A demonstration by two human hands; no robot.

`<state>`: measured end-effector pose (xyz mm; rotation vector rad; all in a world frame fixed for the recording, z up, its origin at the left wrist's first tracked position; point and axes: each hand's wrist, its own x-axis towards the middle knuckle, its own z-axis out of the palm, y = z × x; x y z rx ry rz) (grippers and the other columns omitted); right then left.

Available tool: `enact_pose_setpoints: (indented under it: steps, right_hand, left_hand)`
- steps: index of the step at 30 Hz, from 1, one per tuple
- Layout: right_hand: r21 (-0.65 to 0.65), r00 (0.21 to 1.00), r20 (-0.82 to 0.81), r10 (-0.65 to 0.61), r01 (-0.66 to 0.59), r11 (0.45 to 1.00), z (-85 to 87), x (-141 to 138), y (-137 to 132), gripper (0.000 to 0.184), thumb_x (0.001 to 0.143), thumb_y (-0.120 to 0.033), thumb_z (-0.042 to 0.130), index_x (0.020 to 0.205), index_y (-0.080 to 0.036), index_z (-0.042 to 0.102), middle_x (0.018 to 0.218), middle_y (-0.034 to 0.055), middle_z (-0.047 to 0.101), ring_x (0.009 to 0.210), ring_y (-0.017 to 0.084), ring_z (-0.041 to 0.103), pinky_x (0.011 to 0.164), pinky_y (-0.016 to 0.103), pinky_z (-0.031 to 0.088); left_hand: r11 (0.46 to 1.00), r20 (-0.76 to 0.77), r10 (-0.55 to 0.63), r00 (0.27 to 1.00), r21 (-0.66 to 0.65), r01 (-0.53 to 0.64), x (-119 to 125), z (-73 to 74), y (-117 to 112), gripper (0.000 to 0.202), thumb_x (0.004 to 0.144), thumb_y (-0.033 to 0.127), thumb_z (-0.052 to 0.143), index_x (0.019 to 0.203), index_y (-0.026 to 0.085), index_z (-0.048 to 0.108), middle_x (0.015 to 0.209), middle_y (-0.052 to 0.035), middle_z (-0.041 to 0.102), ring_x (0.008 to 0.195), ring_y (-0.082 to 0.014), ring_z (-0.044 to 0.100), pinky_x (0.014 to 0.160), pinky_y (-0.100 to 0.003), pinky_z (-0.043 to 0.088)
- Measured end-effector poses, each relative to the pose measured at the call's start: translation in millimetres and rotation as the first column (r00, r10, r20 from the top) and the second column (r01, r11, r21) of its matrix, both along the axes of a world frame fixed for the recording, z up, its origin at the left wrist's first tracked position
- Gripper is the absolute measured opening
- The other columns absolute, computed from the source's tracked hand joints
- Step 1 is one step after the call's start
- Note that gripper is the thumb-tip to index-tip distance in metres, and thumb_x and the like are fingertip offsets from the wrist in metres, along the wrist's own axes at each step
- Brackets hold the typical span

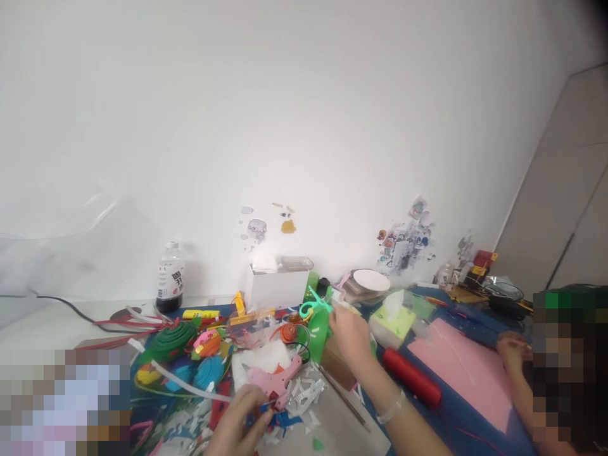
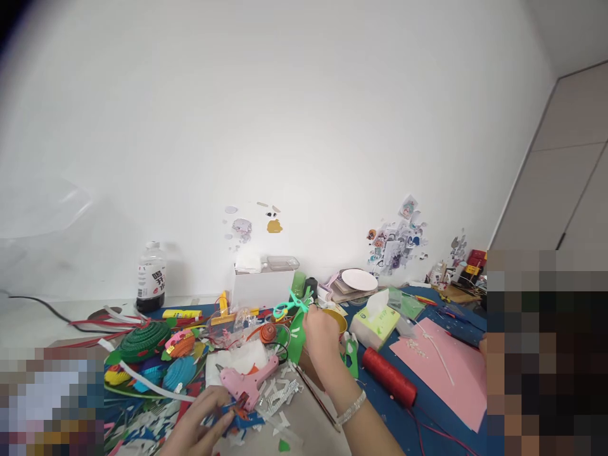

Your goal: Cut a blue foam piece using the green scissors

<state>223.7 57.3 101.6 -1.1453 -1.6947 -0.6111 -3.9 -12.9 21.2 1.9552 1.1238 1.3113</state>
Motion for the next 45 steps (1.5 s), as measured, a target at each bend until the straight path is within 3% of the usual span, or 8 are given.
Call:
enact_pose_setpoints:
  steps: [4, 13, 16, 20, 25, 29, 38, 45]
  right_hand:
    - [-0.001, 0.994, 0.076, -0.08, 0.081, 0.997, -19.1, -14, -19, 0.036, 0.093, -0.032, 0.036, 0.074, -0.014, 0.061, 0.051, 0.001, 0.055, 0.045, 0.012, 0.054, 0.044, 0.022, 0.036]
    - [-0.148, 0.997, -0.017, 0.077, -0.079, 0.986, -63.8, -74, -16, 0.034, 0.092, -0.028, 0.031, 0.076, -0.016, 0.059, 0.049, 0.0, 0.057, 0.042, 0.013, 0.052, 0.043, 0.023, 0.027]
    - [-0.421, 0.906, -0.353, 0.235, -0.378, 0.825, -67.7, -79, -13, 0.022, 0.084, -0.031, 0.045, 0.071, -0.018, 0.056, 0.047, -0.0036, 0.047, 0.043, 0.012, 0.044, 0.045, 0.023, 0.022]
    - [-0.404, 0.609, -0.74, 0.286, -0.742, 0.535, -67.9, -79, -3, 0.023, 0.079, -0.037, 0.052, 0.065, -0.018, 0.048, 0.051, -0.0052, 0.041, 0.047, 0.01, 0.038, 0.046, 0.021, 0.023]
    - [-0.319, 0.401, -0.867, 0.295, -0.902, 0.29, -73.6, -78, 11, 0.036, 0.071, -0.052, 0.056, 0.066, -0.018, 0.047, 0.054, -0.0052, 0.044, 0.045, 0.008, 0.039, 0.044, 0.019, 0.028]
    - [-0.262, 0.285, -0.934, 0.214, -0.956, 0.131, -79.4, -74, 15, 0.042, 0.062, -0.059, 0.06, 0.064, -0.019, 0.046, 0.041, -0.0085, 0.04, 0.032, 0.005, 0.031, 0.035, 0.018, 0.022]
    - [-0.163, 0.169, -0.982, 0.091, -0.984, 0.07, -75.4, -65, 19, 0.032, 0.063, -0.048, 0.061, 0.065, -0.019, 0.047, 0.03, -0.0106, 0.04, 0.024, 0.004, 0.027, 0.027, 0.015, 0.016]
    - [-0.136, 0.135, -0.99, 0.042, -0.991, -0.01, -73.3, -68, 14, 0.037, 0.062, -0.053, 0.061, 0.063, -0.018, 0.049, 0.03, -0.0078, 0.043, 0.024, 0.005, 0.031, 0.027, 0.016, 0.022]
  left_hand:
    - [0.976, 0.165, -0.143, 0.976, -0.142, 0.167, -11, 24.2, 0, 0.032, 0.079, 0.054, 0.044, 0.083, 0.024, 0.056, 0.115, -0.0069, 0.056, 0.074, -0.0153, 0.058, 0.058, -0.024, 0.05]
    - [0.913, 0.267, -0.17, 0.948, -0.32, 0.254, -6, 27.8, 11, 0.036, 0.069, 0.057, 0.055, 0.074, 0.021, 0.054, 0.121, -0.0084, 0.051, 0.074, -0.0169, 0.057, 0.049, -0.022, 0.046]
    - [0.916, 0.272, -0.167, 0.948, -0.313, 0.251, -7, 30.7, 23, 0.036, 0.066, 0.055, 0.059, 0.074, 0.021, 0.056, 0.113, -0.0095, 0.054, 0.087, -0.0224, 0.055, 0.057, -0.026, 0.049]
    - [0.938, 0.268, -0.1, 0.958, -0.296, 0.181, -14, 48.4, 39, 0.038, 0.061, 0.056, 0.063, 0.07, 0.02, 0.058, 0.121, -0.0126, 0.05, 0.11, -0.0315, 0.045, 0.063, -0.029, 0.049]
    - [0.929, 0.308, -0.021, 0.951, -0.345, 0.132, -22, 59.0, 63, 0.038, 0.057, 0.055, 0.067, 0.065, 0.019, 0.055, 0.122, -0.0112, 0.051, 0.095, -0.027, 0.054, 0.058, -0.029, 0.05]
    - [0.94, 0.318, 0.004, 0.948, -0.325, 0.105, -19, 65.2, 74, 0.03, 0.064, 0.048, 0.066, 0.066, 0.02, 0.053, 0.081, -0.0014, 0.062, 0.068, -0.0157, 0.057, 0.061, -0.028, 0.05]
    - [0.968, 0.182, 0.064, 0.981, -0.25, -0.017, -8, 106.8, 97, 0.029, 0.067, 0.047, 0.063, 0.066, 0.019, 0.054, 0.058, 0.0034, 0.056, 0.053, -0.0117, 0.052, 0.049, -0.022, 0.042]
    - [0.983, 0.014, 0.15, 0.989, -0.111, -0.148, -21, 143.9, 117, 0.027, 0.072, 0.048, 0.057, 0.071, 0.02, 0.057, 0.071, 0.0002, 0.062, 0.067, -0.0162, 0.06, 0.07, -0.03, 0.048]
